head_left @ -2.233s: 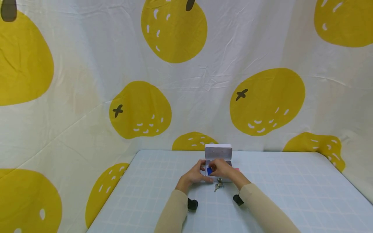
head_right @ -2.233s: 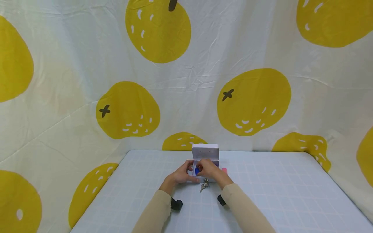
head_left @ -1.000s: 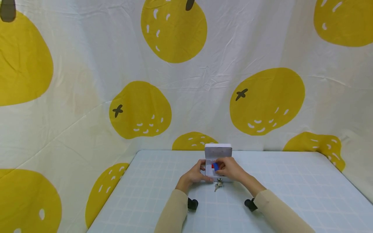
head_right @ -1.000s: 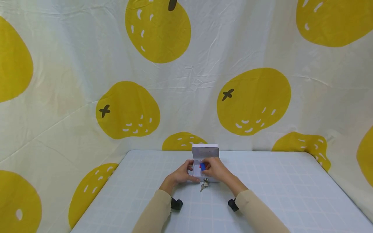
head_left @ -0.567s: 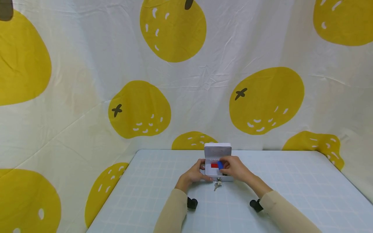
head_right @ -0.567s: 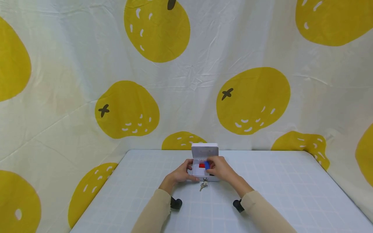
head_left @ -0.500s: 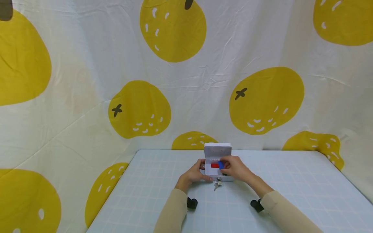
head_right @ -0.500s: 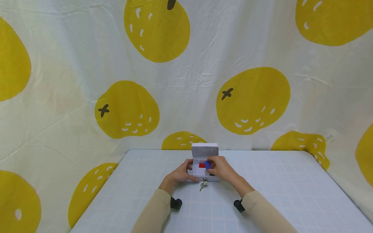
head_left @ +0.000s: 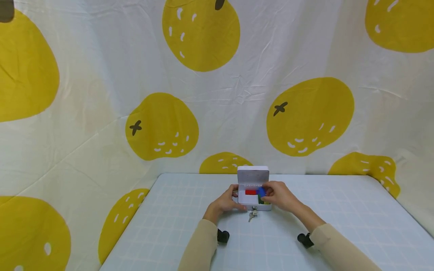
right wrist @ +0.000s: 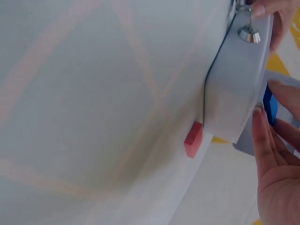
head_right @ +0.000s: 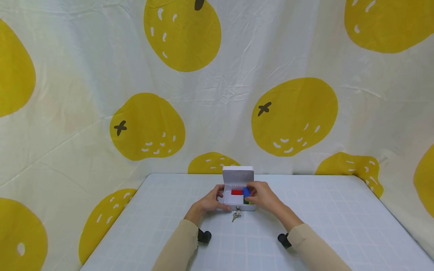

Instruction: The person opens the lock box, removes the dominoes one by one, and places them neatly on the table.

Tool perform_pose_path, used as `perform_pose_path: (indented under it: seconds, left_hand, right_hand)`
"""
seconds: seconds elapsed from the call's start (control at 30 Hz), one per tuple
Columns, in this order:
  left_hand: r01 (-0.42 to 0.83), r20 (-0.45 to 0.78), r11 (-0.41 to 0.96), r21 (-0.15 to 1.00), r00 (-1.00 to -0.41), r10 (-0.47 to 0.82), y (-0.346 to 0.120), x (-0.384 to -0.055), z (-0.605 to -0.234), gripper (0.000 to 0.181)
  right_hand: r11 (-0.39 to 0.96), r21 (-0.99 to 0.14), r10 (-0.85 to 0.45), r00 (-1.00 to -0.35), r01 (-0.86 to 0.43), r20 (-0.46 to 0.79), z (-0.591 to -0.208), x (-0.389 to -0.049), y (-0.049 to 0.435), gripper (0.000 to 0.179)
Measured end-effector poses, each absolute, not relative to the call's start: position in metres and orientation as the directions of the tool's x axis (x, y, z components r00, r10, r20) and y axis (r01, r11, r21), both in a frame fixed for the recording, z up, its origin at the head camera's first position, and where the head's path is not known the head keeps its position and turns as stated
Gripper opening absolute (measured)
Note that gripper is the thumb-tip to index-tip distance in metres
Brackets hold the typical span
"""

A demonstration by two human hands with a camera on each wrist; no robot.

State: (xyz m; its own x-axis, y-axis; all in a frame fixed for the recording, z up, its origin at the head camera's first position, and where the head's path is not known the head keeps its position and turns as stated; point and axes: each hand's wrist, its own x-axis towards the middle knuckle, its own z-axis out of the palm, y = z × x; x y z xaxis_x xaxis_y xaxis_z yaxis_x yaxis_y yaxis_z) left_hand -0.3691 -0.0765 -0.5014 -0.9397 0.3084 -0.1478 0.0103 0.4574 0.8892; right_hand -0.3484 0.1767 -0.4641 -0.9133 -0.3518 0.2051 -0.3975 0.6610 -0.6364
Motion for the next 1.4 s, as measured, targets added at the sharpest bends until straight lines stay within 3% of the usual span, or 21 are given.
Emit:
perform_pose_path:
  seconds: [1.4]
  left_hand:
    - [0.023,-0.139,0.462,0.886,-0.939,0.314,-0.077,-0.371,-0.503,0.091]
  right_hand:
    - [0.730,-0.608,-0.297,-0.946,-0.313,0.130,-0.474,-0.346,0.237,0.039]
